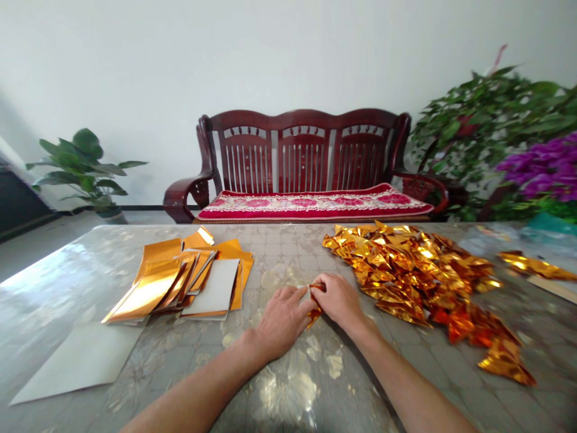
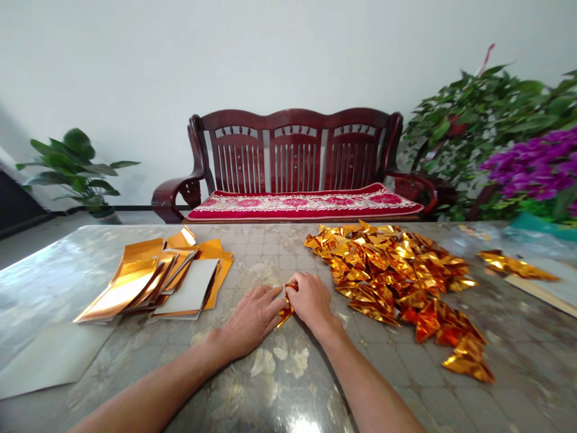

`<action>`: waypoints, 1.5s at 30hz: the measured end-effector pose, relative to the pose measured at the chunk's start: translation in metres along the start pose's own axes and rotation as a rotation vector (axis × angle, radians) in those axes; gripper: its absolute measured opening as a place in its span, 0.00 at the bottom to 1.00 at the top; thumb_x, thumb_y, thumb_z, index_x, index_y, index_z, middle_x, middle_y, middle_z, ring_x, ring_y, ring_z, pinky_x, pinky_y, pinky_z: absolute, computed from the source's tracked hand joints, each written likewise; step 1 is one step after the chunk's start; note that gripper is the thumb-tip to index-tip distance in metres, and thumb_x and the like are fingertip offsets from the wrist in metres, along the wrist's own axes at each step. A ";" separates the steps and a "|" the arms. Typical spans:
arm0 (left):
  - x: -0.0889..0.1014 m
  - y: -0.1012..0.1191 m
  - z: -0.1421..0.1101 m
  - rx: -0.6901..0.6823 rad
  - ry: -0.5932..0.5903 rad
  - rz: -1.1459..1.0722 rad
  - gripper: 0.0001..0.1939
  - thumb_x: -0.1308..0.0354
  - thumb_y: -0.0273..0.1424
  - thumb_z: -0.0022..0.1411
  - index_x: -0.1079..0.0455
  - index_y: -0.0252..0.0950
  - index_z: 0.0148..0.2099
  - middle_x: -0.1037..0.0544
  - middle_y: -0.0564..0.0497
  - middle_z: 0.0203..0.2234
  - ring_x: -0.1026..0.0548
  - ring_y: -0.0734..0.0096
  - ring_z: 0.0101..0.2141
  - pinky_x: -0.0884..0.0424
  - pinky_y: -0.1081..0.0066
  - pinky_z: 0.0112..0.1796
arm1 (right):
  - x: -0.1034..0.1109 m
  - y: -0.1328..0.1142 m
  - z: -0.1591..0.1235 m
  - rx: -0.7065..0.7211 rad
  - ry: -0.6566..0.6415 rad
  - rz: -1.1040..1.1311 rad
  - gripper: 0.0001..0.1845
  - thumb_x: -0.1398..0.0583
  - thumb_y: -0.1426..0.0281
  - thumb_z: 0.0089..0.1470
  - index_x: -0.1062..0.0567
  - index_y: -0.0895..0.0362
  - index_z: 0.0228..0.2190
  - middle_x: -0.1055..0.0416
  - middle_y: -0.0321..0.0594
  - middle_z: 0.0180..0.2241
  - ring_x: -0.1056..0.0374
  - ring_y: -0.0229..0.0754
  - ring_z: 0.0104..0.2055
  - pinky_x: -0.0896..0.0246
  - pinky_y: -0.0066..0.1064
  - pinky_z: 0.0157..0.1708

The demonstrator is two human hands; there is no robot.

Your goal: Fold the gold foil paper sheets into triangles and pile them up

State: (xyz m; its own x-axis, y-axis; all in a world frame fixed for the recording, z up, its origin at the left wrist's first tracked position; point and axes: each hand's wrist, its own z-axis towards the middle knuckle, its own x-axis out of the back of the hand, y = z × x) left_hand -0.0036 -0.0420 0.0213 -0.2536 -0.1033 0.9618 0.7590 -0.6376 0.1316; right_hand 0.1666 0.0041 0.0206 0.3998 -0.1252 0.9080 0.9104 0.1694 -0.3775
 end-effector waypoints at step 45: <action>0.001 -0.001 0.000 0.023 0.002 0.004 0.12 0.50 0.37 0.69 0.33 0.47 0.53 0.31 0.51 0.53 0.34 0.62 0.50 0.35 0.60 0.50 | 0.012 -0.002 -0.011 0.411 0.047 -0.266 0.09 0.42 0.69 0.60 0.22 0.51 0.31 0.28 0.39 0.33 0.40 0.44 0.41 0.55 0.36 0.39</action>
State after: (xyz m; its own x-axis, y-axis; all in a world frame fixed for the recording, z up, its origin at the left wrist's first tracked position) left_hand -0.0050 -0.0413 0.0223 -0.2515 -0.1071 0.9619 0.7739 -0.6191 0.1334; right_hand 0.1713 -0.0089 0.0300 0.1723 -0.2583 0.9506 0.8679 0.4963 -0.0225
